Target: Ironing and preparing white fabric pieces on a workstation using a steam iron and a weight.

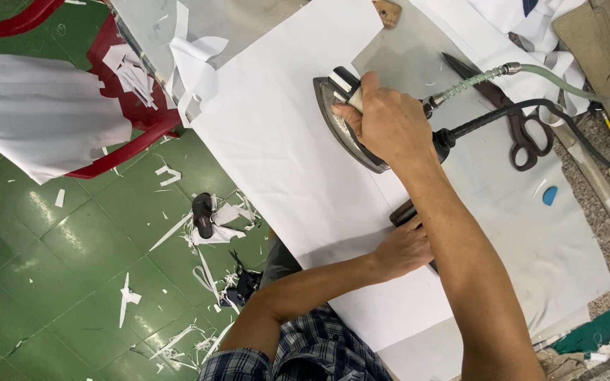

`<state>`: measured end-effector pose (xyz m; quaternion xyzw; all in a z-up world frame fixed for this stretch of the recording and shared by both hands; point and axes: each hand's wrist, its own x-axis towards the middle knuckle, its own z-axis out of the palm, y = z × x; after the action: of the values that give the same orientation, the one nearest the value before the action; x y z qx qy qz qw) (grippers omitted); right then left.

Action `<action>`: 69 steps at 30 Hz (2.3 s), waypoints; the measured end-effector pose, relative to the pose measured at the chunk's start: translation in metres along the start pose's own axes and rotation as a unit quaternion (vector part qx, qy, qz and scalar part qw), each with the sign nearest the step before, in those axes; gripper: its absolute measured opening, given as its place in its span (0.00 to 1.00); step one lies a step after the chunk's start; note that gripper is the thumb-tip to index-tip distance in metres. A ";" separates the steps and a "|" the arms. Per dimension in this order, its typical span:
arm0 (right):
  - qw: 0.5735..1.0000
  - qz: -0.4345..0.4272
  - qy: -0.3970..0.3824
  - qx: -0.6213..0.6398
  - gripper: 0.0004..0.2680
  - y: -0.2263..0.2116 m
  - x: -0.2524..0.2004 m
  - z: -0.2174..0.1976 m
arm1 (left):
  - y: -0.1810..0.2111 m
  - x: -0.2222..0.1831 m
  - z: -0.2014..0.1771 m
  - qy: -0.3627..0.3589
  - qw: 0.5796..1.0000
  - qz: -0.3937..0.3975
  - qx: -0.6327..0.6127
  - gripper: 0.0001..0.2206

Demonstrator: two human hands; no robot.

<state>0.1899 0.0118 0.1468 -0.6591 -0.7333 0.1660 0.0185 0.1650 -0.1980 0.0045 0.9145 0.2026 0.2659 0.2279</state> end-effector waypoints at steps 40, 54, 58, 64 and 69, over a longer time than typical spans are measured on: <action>0.855 0.490 0.072 0.154 0.21 -0.052 0.011 0.023 | -0.314 -0.003 -0.285 -0.051 0.981 -0.083 0.169 0.31; 0.856 0.473 0.103 0.180 0.19 -0.055 0.012 0.018 | -0.384 0.042 -0.294 -0.124 0.986 -0.066 0.086 0.26; 0.852 0.483 0.096 0.177 0.19 -0.055 0.014 0.015 | -0.409 0.074 -0.294 -0.209 0.968 -0.109 0.085 0.26; 0.850 0.487 0.095 0.177 0.19 -0.059 0.014 0.010 | -0.407 0.090 -0.296 -0.282 0.939 -0.168 0.104 0.32; 0.851 0.484 0.094 0.180 0.18 -0.060 0.014 0.007 | -0.347 0.043 -0.294 -0.104 0.991 -0.041 0.071 0.31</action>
<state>0.1285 0.0191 0.1534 -0.9284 -0.2734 0.2198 0.1227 -0.0581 0.1959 0.0610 0.9419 0.2337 0.1447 0.1931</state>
